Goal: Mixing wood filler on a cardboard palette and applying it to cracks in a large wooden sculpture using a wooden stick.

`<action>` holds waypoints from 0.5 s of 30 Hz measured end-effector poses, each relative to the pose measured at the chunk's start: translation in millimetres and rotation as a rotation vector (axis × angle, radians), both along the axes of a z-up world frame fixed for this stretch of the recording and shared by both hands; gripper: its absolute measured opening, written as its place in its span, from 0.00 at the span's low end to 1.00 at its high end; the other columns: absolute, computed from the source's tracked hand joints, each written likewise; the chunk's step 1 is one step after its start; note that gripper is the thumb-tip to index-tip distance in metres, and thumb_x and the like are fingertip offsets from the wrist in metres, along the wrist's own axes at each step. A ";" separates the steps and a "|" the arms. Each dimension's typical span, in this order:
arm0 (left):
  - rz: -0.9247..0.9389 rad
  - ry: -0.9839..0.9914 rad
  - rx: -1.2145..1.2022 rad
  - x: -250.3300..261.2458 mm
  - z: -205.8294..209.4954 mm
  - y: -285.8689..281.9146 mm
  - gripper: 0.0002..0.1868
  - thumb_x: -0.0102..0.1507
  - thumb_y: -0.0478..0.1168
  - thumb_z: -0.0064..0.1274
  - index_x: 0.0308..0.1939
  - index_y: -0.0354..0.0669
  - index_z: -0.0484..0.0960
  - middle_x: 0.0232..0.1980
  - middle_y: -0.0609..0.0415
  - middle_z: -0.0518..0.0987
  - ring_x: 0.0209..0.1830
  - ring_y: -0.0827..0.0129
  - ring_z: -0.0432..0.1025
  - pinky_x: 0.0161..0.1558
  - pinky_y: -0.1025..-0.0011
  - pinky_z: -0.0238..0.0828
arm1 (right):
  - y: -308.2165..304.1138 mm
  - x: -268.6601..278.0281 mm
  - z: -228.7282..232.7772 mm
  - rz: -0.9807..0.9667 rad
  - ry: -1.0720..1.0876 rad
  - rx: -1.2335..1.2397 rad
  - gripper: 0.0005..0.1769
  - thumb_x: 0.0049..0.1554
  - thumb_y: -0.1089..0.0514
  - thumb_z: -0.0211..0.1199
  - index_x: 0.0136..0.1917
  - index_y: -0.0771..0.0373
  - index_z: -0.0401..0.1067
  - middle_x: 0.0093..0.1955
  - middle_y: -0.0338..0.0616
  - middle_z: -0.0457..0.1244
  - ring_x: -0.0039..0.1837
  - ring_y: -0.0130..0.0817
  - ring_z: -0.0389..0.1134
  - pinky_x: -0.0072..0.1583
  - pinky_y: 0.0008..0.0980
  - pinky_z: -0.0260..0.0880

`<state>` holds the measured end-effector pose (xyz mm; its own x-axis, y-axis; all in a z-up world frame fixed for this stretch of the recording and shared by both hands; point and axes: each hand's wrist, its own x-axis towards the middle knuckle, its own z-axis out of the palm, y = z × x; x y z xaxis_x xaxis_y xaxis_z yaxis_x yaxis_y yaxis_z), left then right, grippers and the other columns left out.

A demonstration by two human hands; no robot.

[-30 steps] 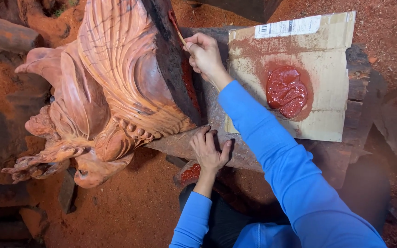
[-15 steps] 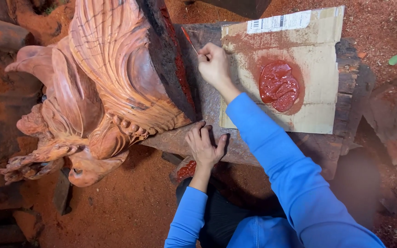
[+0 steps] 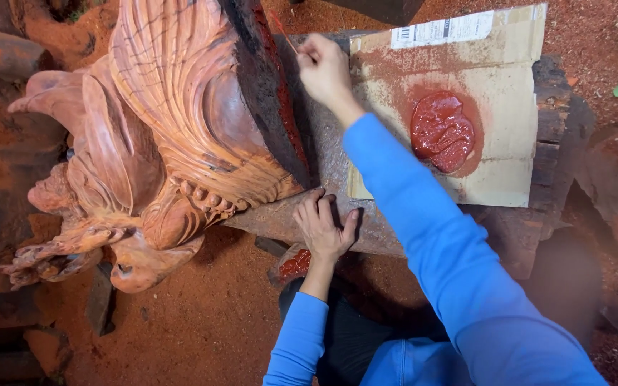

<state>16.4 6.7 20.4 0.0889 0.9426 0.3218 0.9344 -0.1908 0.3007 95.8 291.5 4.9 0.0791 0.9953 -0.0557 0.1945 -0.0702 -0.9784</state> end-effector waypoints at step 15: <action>-0.038 -0.051 0.083 -17.4 -32.0 -2.4 0.29 0.64 0.69 0.48 0.44 0.46 0.76 0.53 0.50 0.73 0.56 0.52 0.69 0.59 0.54 0.59 | -86.1 -17.0 -18.6 0.078 -0.053 -0.155 0.05 0.50 0.54 0.64 0.40 0.45 0.79 0.30 0.34 0.69 0.44 0.35 0.75 0.49 0.35 0.72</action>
